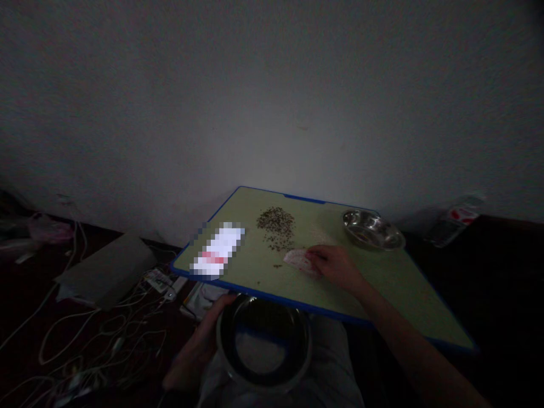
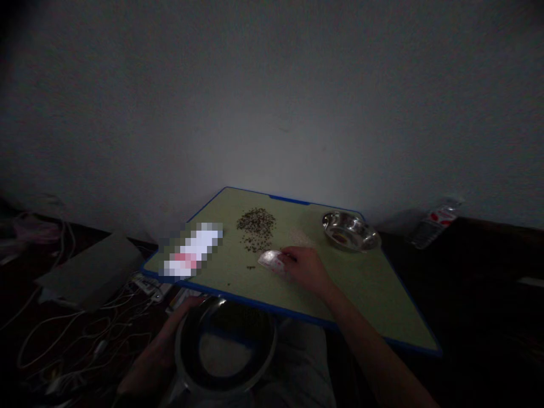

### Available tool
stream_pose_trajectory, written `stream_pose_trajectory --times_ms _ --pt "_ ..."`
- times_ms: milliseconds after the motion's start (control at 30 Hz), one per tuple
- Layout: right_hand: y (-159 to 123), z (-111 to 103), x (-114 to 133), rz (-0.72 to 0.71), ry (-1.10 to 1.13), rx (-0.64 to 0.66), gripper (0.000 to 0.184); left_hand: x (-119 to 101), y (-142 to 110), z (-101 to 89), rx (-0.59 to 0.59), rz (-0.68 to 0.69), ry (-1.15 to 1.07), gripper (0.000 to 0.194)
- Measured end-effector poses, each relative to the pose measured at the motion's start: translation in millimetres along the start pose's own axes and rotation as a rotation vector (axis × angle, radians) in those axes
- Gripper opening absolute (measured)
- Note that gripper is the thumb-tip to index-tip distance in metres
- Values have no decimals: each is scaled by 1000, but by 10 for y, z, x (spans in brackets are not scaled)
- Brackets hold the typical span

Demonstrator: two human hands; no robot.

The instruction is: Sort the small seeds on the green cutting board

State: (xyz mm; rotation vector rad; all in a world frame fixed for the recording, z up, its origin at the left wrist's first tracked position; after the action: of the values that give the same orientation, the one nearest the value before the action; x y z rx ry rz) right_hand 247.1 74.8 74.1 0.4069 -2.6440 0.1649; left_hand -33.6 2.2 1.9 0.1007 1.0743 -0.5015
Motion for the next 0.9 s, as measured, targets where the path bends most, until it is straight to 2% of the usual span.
stream_pose_trajectory --times_ms 67,100,300,467,567,700,900 --pt "58 14 12 1 -20 -5 29 -21 -107 -35 33 113 86 45" --pt "88 29 27 0 -11 3 29 -30 -149 -46 40 119 105 47" --pt "281 168 205 -95 57 88 25 -99 -200 -45 81 224 118 34" --pt "279 280 435 -211 66 154 23 -159 -198 -39 34 217 146 28" --pt "214 332 538 -263 108 172 23 -146 -201 -79 49 251 211 31" --pt "169 361 570 -286 176 190 23 -78 -184 -175 49 295 254 34" --pt "157 381 558 -262 269 221 24 -32 -191 -254 63 245 275 39"
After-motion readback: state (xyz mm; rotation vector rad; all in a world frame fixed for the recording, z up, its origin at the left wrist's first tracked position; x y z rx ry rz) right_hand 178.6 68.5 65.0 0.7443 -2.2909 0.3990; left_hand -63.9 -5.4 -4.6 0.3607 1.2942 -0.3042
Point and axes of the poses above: each hand's wrist, its own y-axis towards the middle knuckle, its own z-axis out of the palm, x = y × z, the point moved 1 cm from there along y, towards the middle knuckle, and after that the axes turned 15 degrees about x, right-handed, at the moved point
